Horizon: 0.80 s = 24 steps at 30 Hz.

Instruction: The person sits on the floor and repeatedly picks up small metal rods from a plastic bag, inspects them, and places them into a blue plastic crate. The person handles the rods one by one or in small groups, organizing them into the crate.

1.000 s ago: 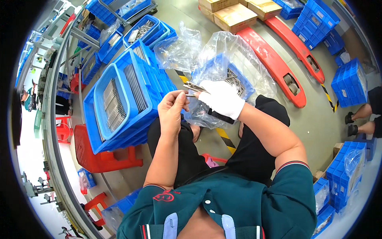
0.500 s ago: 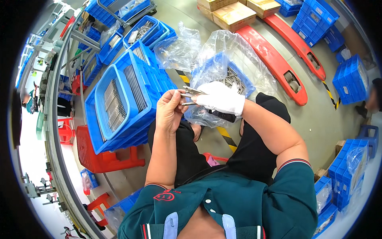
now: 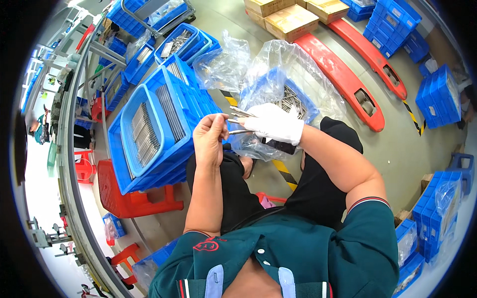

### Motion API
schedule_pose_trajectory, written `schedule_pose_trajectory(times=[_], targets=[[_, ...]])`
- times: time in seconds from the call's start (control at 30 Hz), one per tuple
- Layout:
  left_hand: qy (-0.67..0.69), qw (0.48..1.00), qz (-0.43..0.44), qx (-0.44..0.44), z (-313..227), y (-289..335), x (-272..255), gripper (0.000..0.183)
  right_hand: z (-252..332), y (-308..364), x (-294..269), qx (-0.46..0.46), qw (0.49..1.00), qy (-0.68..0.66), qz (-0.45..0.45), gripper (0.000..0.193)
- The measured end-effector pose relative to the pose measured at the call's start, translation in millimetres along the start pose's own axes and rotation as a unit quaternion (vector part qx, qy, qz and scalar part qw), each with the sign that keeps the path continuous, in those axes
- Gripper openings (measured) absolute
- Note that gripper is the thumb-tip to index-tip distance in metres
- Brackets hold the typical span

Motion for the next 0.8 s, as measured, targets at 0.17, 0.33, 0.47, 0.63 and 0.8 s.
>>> schedule_pose_trajectory(times=[0.17,0.33,0.47,0.63,0.8], targets=[[0.007,1.0,-0.01,0.017,-4,2,0,0.017,3,4,-1,-0.022,0.998,0.058,0.002,0.03],[0.016,0.999,0.033,-0.011,2,1,7,0.013,14,2,6,-0.01,0.981,0.192,0.014,0.036],[0.036,0.997,0.067,-0.021,5,1,8,0.012,17,2,10,0.005,0.982,0.189,0.017,0.038],[-0.039,0.998,0.051,-0.001,2,2,5,0.011,20,1,12,-0.034,0.949,0.311,-0.045,0.037],[-0.049,0.997,0.054,0.009,-2,4,13,0.011,15,-1,14,-0.038,0.941,0.33,-0.062,0.037]])
Point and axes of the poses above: each hand's wrist, its own y-axis away from the middle knuckle, its own x-axis out of the palm, z = x × y, the point moved 6 cm from there along -y, towards the middle knuckle, and after that the axes turned 15 degrees about z, right-handed, at the moved point
